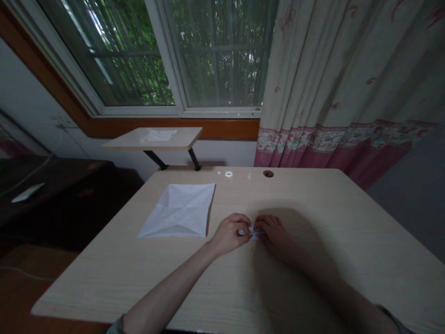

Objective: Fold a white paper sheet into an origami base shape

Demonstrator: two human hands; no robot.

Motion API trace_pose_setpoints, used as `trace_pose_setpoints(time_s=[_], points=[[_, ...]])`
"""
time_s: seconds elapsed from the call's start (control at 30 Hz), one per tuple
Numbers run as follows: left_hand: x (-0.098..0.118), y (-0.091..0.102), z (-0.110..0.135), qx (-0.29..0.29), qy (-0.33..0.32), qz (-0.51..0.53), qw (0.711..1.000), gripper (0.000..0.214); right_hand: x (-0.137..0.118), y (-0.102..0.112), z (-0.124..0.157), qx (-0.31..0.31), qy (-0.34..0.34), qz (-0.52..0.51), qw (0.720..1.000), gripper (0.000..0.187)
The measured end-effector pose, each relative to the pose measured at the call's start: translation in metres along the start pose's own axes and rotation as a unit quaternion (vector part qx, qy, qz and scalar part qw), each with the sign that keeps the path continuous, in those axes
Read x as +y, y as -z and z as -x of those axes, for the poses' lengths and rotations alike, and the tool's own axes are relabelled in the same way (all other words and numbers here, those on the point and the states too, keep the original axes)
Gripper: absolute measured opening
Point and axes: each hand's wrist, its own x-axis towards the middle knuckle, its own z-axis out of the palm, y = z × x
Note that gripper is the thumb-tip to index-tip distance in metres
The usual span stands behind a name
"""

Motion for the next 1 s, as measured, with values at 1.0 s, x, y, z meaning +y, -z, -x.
trace_pose_setpoints(time_s=[1.0], points=[[0.004,0.003,-0.003,-0.021,0.125,-0.153,0.98,0.026,0.008,-0.011,0.003,0.081,-0.09,0.119,0.985,0.009]])
